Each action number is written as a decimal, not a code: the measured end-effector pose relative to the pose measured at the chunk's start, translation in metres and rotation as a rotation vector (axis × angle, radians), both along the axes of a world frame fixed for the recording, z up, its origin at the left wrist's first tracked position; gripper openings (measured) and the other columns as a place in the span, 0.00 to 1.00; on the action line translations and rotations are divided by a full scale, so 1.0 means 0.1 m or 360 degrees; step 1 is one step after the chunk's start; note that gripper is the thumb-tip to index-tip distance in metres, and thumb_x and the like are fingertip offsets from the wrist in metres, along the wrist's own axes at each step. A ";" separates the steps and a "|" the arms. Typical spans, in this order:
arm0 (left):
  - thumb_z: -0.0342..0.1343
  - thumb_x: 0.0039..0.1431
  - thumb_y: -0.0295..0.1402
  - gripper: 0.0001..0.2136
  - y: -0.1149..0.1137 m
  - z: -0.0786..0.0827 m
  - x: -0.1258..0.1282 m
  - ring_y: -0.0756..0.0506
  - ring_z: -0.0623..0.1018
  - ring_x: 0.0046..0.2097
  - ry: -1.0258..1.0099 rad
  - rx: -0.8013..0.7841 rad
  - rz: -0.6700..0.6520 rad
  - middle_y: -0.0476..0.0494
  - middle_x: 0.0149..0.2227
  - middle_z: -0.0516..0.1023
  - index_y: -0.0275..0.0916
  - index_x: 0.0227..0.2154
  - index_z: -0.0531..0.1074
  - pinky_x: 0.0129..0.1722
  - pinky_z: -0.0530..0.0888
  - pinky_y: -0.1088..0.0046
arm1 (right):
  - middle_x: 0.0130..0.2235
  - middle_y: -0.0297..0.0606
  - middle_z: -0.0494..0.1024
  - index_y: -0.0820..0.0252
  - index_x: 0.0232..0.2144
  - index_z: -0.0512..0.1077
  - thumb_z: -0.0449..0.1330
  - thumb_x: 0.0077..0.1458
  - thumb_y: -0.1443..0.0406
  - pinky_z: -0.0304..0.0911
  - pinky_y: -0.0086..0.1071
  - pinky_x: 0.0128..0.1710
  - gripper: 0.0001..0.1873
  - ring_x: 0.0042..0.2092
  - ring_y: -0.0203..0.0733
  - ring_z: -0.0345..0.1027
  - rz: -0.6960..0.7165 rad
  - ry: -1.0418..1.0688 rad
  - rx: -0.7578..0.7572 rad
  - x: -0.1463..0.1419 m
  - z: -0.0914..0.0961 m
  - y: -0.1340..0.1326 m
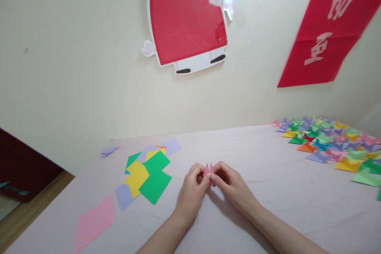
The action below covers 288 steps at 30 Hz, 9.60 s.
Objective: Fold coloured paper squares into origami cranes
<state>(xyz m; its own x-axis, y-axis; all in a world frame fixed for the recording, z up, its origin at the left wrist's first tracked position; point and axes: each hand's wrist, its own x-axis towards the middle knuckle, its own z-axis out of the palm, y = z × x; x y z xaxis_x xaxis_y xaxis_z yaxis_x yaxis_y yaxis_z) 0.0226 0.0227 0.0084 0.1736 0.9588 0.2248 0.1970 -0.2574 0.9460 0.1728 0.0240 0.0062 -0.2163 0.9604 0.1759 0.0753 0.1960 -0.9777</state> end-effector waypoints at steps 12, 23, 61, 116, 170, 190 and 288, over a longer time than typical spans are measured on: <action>0.55 0.61 0.39 0.09 0.00 0.03 0.00 0.46 0.71 0.36 -0.0116 -0.0064 0.0119 0.49 0.31 0.71 0.39 0.30 0.70 0.37 0.67 0.74 | 0.25 0.30 0.67 0.57 0.25 0.65 0.55 0.59 0.57 0.56 0.29 0.29 0.15 0.28 0.36 0.60 -0.0181 -0.0217 0.0101 0.02 0.04 -0.03; 0.56 0.60 0.35 0.07 0.01 0.02 -0.01 0.46 0.72 0.36 -0.0075 0.0009 0.0087 0.49 0.31 0.72 0.39 0.29 0.72 0.38 0.67 0.73 | 0.27 0.32 0.72 0.58 0.27 0.69 0.61 0.56 0.54 0.61 0.31 0.33 0.15 0.31 0.38 0.65 -0.0042 0.0063 -0.0024 0.02 0.01 0.01; 0.58 0.58 0.40 0.10 -0.05 -0.01 0.08 0.46 0.72 0.35 -0.0405 -0.0160 0.0136 0.49 0.29 0.73 0.38 0.29 0.71 0.38 0.68 0.72 | 0.24 0.30 0.66 0.58 0.21 0.66 0.60 0.54 0.51 0.57 0.30 0.30 0.20 0.28 0.37 0.60 -0.0068 0.0058 -0.0006 0.01 0.04 0.00; 0.55 0.59 0.34 0.10 -0.07 -0.01 0.10 0.46 0.69 0.33 0.0374 -0.0061 0.0067 0.51 0.27 0.70 0.40 0.24 0.66 0.35 0.62 0.72 | 0.23 0.30 0.68 0.59 0.21 0.69 0.67 0.45 0.49 0.56 0.32 0.30 0.21 0.28 0.37 0.59 -0.0316 0.0404 -0.0142 0.05 0.01 0.06; 0.55 0.55 0.35 0.07 -0.06 0.04 0.07 0.48 0.69 0.32 -0.0102 -0.0019 0.0282 0.51 0.26 0.71 0.39 0.25 0.69 0.34 0.66 0.73 | 0.31 0.36 0.74 0.54 0.29 0.72 0.56 0.61 0.66 0.63 0.33 0.35 0.08 0.35 0.42 0.67 -0.0252 -0.0440 0.0977 0.08 -0.01 0.02; 0.59 0.51 0.42 0.12 -0.01 0.02 0.07 0.48 0.69 0.30 -0.0349 -0.0277 0.0218 0.50 0.24 0.72 0.37 0.24 0.72 0.33 0.66 0.73 | 0.31 0.37 0.76 0.54 0.32 0.73 0.57 0.60 0.68 0.64 0.35 0.36 0.07 0.36 0.43 0.68 -0.0299 -0.0563 0.1136 0.13 0.00 0.08; 0.62 0.44 0.42 0.13 0.15 0.10 -0.03 0.50 0.63 0.25 -0.0449 -0.0503 0.0004 0.52 0.20 0.66 0.37 0.18 0.68 0.28 0.58 0.74 | 0.30 0.35 0.74 0.59 0.28 0.73 0.63 0.51 0.57 0.62 0.31 0.32 0.11 0.30 0.39 0.67 -0.0028 0.0128 0.0021 0.07 0.06 0.06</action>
